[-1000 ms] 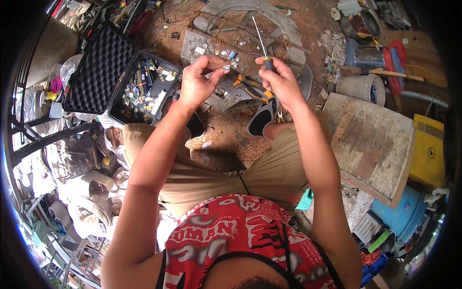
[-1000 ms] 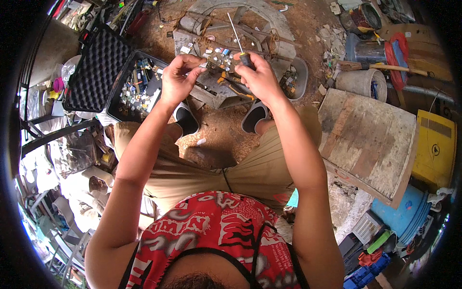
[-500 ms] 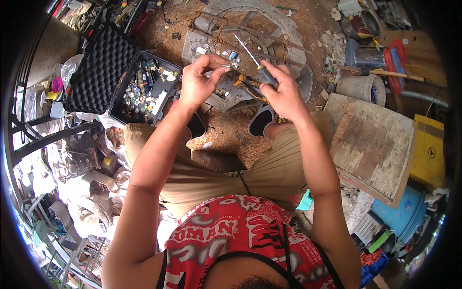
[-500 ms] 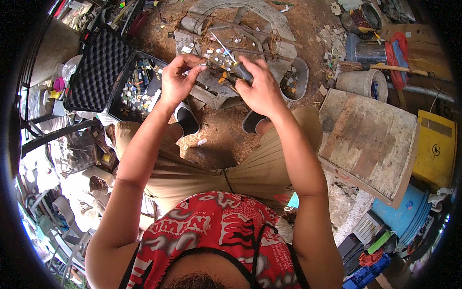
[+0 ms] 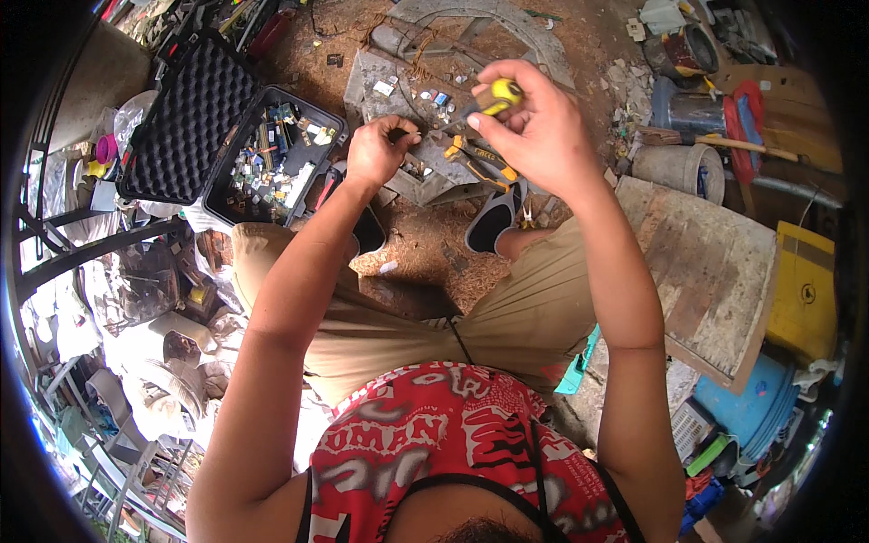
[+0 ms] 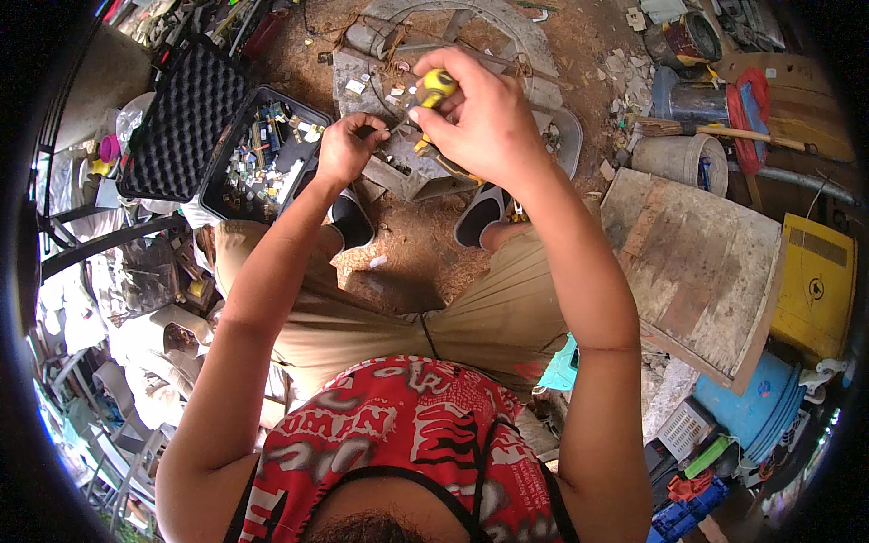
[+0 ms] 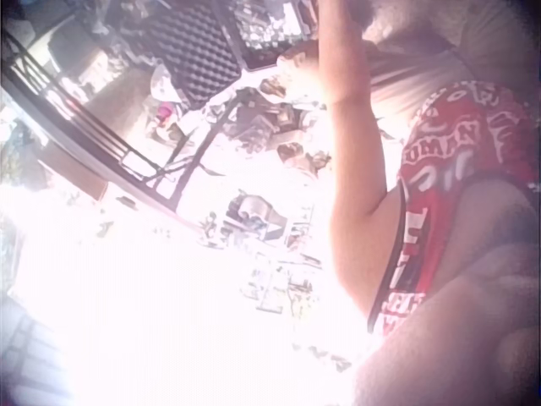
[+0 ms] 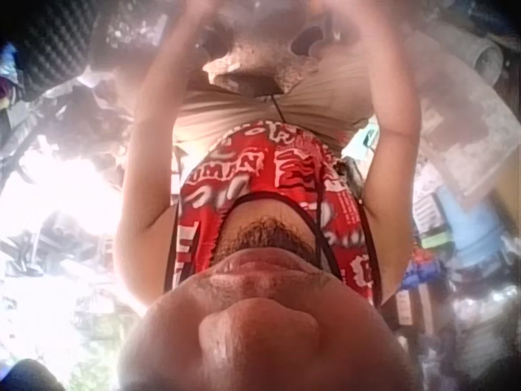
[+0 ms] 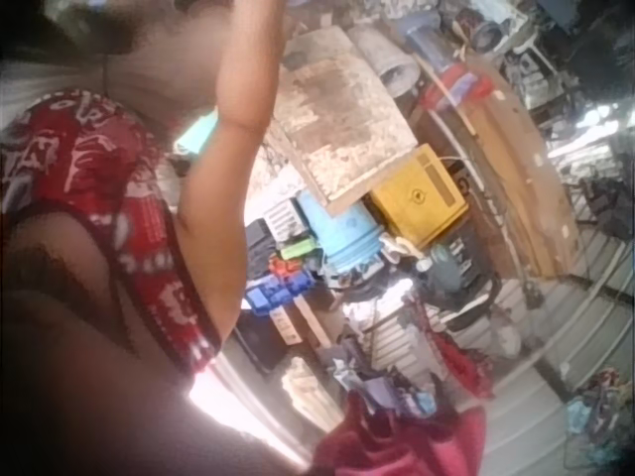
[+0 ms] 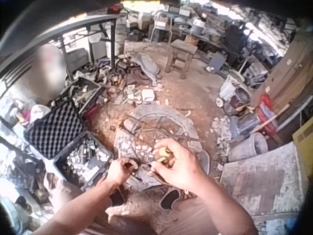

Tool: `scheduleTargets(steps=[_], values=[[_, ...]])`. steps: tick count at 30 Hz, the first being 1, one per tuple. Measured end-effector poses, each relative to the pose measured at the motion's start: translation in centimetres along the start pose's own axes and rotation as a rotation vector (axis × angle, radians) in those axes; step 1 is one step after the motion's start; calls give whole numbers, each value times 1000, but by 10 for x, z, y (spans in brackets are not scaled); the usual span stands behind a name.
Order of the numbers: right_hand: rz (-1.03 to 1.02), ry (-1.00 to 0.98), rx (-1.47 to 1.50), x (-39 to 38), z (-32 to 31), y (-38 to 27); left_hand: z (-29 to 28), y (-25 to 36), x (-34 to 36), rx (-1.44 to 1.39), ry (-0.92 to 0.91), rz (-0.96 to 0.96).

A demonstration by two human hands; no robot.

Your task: The person uses a screwdriver and pliers to manipulate a small electronic component over a wooden surface. They hold the component and adjust its parts using the hand tools.

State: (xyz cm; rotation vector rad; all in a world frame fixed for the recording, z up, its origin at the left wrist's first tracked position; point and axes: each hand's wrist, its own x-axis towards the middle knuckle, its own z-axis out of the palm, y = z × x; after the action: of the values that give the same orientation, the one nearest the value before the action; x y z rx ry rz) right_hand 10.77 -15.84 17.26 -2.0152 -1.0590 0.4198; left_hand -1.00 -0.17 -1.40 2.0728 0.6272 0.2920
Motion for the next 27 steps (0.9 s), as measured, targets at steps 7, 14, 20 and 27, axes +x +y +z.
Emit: scheduleTargets(steps=[7,14,20,27], values=[[-154,-44,-86,10,23,19,4,-12,0,-4,16,86],[-203,-85,-104,14,32,24,2,-8,0,-18,-12,64],[-193,-98,-132,17,32,21,3,-9,1,-12,2,66],[-283,-90,-218,24,35,16,2,-8,0,48,76,184]])
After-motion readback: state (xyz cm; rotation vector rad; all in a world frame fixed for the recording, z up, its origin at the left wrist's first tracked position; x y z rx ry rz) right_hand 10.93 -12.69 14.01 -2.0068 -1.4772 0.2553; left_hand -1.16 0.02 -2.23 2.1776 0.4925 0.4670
